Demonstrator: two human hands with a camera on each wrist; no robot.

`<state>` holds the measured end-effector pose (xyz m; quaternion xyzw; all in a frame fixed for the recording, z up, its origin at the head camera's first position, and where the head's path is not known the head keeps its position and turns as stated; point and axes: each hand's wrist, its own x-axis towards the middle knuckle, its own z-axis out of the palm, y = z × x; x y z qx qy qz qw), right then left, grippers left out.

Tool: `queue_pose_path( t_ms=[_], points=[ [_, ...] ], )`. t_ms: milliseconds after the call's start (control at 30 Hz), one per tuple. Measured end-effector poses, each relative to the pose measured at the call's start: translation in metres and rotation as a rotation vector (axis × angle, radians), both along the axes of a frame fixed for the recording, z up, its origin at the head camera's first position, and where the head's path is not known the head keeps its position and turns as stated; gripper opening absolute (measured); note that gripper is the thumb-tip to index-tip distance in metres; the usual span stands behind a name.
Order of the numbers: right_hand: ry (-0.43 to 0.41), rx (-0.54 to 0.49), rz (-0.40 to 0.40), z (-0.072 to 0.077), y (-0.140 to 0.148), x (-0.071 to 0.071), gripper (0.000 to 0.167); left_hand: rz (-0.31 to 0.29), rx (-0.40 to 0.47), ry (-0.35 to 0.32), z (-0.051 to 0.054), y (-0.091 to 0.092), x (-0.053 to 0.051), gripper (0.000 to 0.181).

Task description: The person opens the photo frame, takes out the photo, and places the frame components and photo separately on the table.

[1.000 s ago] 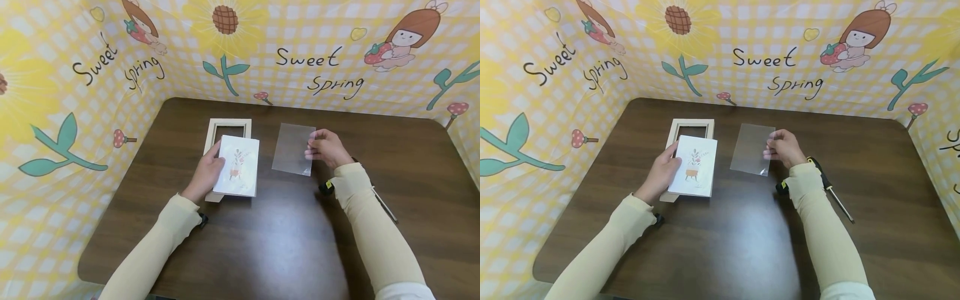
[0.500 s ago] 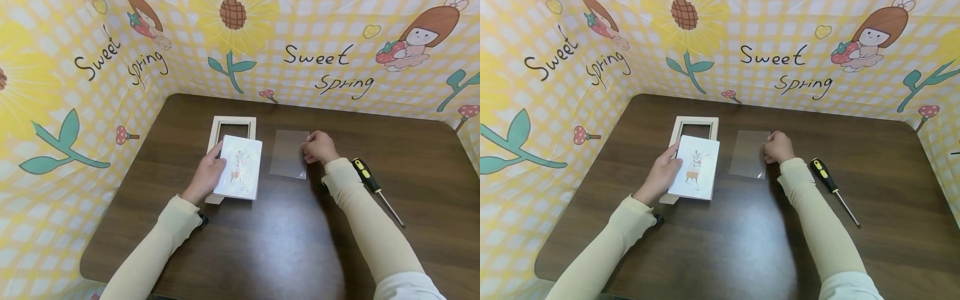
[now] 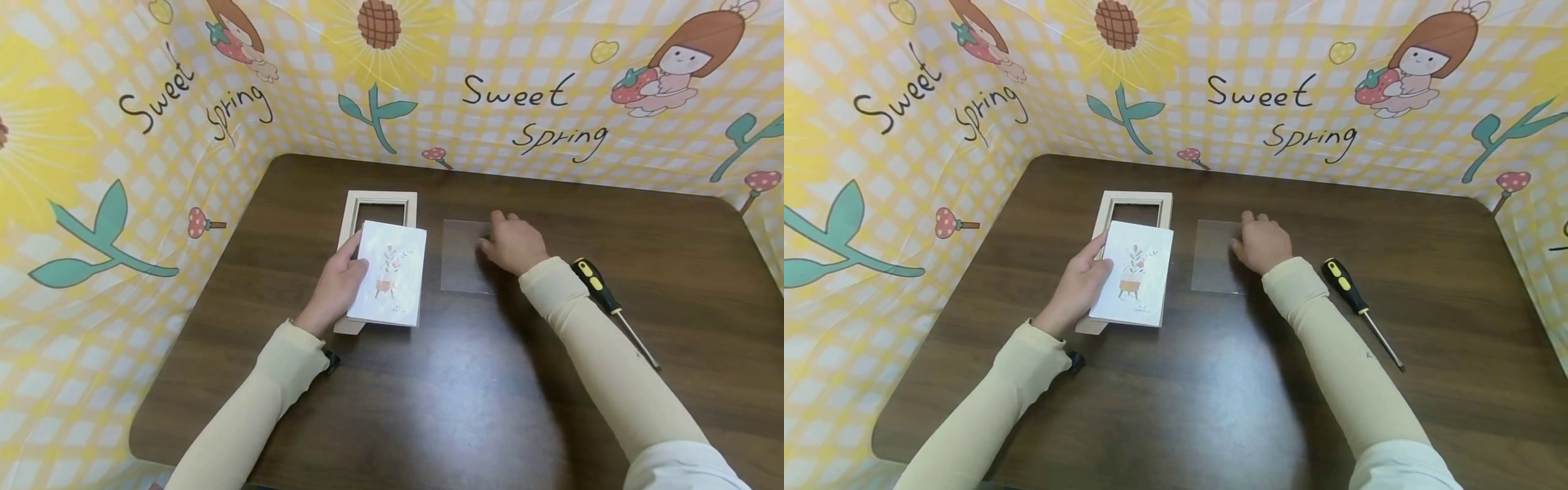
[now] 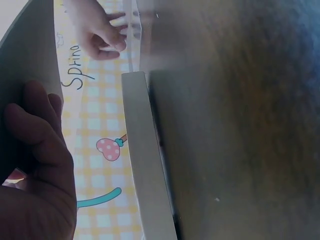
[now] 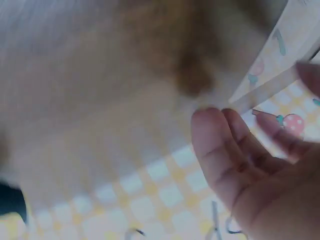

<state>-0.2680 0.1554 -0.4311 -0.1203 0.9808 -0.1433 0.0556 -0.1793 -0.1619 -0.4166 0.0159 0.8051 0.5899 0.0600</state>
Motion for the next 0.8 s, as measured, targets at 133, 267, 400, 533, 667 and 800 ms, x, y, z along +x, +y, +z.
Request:
queue_pose_path(
  t_ms=[133, 267, 400, 533, 667, 800],
  points=[
    [-0.017, 0.047, 0.177, -0.001, -0.006, 0.006, 0.071, -0.004, 0.011, -0.002, 0.001, 0.0, 0.001, 0.057],
    [-0.114, 0.085, 0.26, -0.003, -0.013, 0.011, 0.086, -0.01, 0.013, -0.017, 0.002, 0.001, 0.002, 0.057],
    [-0.159, 0.119, 0.261, -0.005, -0.017, 0.012, 0.087, -0.003, 0.004, -0.035, 0.003, 0.0, 0.005, 0.057],
    [-0.143, 0.147, 0.273, -0.006, -0.018, 0.01, 0.087, 0.013, -0.001, -0.047, 0.003, -0.004, 0.011, 0.057],
    [-0.087, 0.169, 0.293, -0.009, -0.016, 0.009, 0.087, 0.02, -0.008, -0.055, 0.003, -0.009, 0.016, 0.057],
    [0.098, 0.151, 0.347, -0.01, -0.019, 0.012, 0.083, 0.025, -0.013, -0.071, 0.003, -0.012, 0.021, 0.057]
  ],
)
